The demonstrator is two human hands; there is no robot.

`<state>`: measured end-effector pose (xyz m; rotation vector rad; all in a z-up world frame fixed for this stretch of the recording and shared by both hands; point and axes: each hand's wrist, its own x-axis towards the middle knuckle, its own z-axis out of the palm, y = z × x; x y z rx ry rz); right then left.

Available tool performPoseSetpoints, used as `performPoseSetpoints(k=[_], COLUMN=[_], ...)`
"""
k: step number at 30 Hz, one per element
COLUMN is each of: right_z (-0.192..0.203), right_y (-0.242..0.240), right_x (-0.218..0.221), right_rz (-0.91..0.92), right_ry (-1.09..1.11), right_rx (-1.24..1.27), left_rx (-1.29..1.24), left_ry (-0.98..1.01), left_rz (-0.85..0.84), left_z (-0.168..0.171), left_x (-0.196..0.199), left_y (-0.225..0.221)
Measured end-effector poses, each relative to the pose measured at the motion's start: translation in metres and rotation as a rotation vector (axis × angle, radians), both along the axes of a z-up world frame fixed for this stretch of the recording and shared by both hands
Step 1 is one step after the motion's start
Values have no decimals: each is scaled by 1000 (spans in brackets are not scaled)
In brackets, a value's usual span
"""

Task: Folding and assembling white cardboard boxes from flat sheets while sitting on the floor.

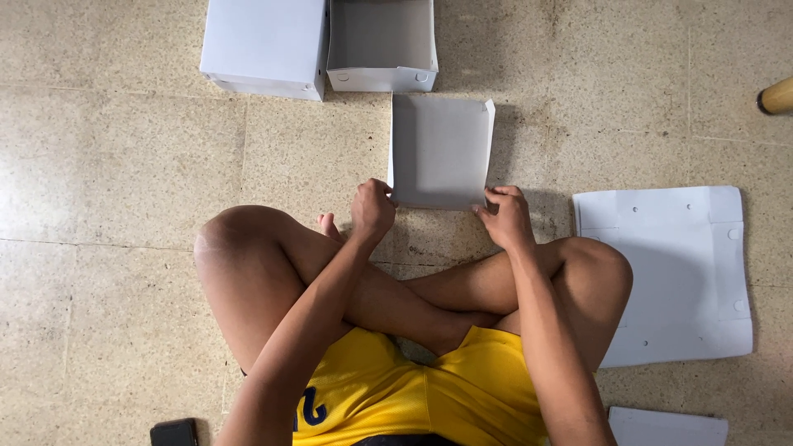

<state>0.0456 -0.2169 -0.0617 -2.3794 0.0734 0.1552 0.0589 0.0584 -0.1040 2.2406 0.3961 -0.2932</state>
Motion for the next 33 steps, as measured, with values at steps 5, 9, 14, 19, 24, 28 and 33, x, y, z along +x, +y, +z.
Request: performPoseSetpoints(k=[5, 9, 14, 19, 24, 28, 33], right_z=[-11, 13, 1, -25, 21, 64, 28], right_y=[1, 11, 8, -5, 5, 17, 2], right_x=[2, -2, 4, 10, 13, 8, 15], right_rz=[64, 74, -97, -311, -336, -289, -249], right_ry=[102, 99, -41, 149, 250, 151, 228], right_rx=[-66, -49, 9, 87, 436, 509, 799], left_rx=[228, 266, -71, -165, -244, -253, -485], left_ry=[114, 56, -64, -18, 50, 178, 230], left_rz=[-185, -225, -115, 22, -89, -170, 3], left_z=[13, 12, 31, 39, 49, 65, 81], left_x=[4, 3, -2, 0, 4, 2, 29], left_y=[-7, -11, -7, -3, 9, 19, 22])
